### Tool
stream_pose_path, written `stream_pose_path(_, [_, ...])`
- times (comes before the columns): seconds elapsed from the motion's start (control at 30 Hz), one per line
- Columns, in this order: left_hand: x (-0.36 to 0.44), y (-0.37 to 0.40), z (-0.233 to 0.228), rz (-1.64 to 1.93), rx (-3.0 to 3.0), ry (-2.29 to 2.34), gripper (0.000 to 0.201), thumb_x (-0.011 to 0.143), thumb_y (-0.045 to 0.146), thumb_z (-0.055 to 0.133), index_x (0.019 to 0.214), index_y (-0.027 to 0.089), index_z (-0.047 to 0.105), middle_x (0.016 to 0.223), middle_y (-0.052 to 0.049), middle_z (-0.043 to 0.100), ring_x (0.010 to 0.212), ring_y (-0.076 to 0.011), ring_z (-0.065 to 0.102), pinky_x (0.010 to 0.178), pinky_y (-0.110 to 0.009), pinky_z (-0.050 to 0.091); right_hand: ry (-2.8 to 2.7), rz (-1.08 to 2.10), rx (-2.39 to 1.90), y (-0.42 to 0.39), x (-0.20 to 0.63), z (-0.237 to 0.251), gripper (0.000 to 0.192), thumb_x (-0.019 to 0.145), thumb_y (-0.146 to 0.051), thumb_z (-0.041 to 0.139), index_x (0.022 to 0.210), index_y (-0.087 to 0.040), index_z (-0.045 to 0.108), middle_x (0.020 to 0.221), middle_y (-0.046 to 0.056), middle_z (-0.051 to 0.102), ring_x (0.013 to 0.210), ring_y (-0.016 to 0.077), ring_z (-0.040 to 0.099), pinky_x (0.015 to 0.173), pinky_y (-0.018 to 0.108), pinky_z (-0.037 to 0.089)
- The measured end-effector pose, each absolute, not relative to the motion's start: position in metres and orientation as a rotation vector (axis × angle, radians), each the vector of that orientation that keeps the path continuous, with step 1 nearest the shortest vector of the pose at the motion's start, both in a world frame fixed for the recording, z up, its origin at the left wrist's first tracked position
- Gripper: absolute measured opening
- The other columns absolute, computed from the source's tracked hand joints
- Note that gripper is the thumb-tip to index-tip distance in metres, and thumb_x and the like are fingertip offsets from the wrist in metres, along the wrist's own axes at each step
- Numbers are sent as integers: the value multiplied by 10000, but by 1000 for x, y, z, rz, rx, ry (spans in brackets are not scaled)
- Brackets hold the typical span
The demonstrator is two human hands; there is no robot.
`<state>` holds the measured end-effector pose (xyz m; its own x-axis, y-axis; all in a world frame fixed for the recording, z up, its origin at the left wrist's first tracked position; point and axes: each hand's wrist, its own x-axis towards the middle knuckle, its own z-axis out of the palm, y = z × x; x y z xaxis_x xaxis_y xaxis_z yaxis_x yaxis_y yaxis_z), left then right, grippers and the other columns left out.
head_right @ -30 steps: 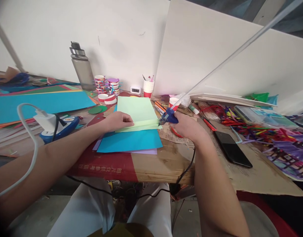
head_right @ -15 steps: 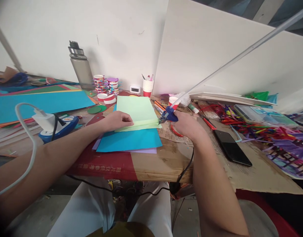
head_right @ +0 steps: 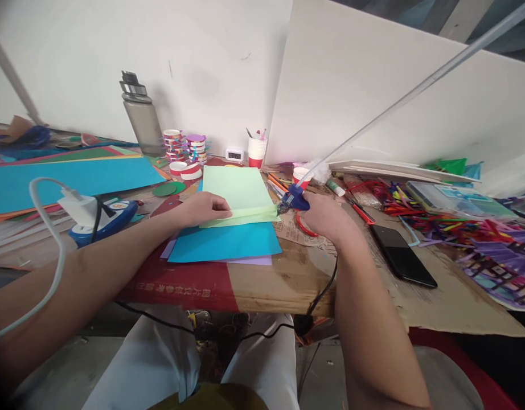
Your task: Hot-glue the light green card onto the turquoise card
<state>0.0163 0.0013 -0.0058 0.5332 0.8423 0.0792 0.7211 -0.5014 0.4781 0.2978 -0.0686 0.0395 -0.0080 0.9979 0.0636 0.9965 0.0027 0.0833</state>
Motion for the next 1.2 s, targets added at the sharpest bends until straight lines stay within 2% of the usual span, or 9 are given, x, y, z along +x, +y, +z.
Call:
stream_pose_path(0.17, [15, 2, -7, 445, 2387, 1269, 267, 746, 393, 572, 796, 177, 722, 740, -5, 708, 653, -132, 596, 592, -220, 395, 2219, 96, 2182, -74, 301, 46, 361, 817, -298, 491, 1125, -132, 583, 1039, 163, 674, 880, 262, 635, 711, 299, 419])
stream_pose_path(0.53, [16, 2, -6, 435, 2386, 1274, 278, 745, 395, 569, 808, 168, 717, 777, -13, 713, 692, -140, 604, 587, -211, 388, 2224, 150, 2259, -65, 292, 33, 398, 815, -262, 478, 1181, -128, 556, 1095, 176, 655, 911, 276, 635, 698, 300, 423])
stream_pose_path(0.77, [15, 2, -7, 445, 2393, 1271, 282, 745, 399, 573, 808, 173, 728, 746, -8, 706, 655, -134, 590, 574, -215, 385, 2212, 161, 2178, -73, 297, 43, 350, 843, -273, 453, 1132, -112, 569, 1049, 169, 664, 919, 268, 622, 730, 306, 409])
stream_pose_path(0.9, [14, 3, -8, 444, 2384, 1274, 277, 743, 400, 575, 803, 178, 730, 738, -8, 704, 650, -133, 589, 570, -215, 385, 2260, 70, 2138, -75, 297, 46, 323, 849, -299, 461, 1097, -123, 572, 1069, 151, 663, 901, 248, 621, 696, 281, 409])
stream_pose_path(1.1, [14, 3, -9, 455, 2379, 1271, 279, 736, 406, 578, 797, 178, 727, 739, -9, 705, 649, -134, 587, 570, -217, 385, 2389, 13, 2164, -78, 280, 43, 321, 861, -372, 494, 1095, -175, 590, 1113, 112, 661, 987, 255, 601, 739, 271, 414])
stream_pose_path(1.2, [15, 3, -8, 455, 2379, 1272, 275, 731, 407, 580, 787, 181, 725, 739, -3, 706, 654, -132, 589, 562, -211, 380, 2486, -108, 2157, -82, 268, 41, 298, 870, -330, 501, 1124, -194, 579, 1125, 89, 663, 980, 235, 602, 744, 256, 416])
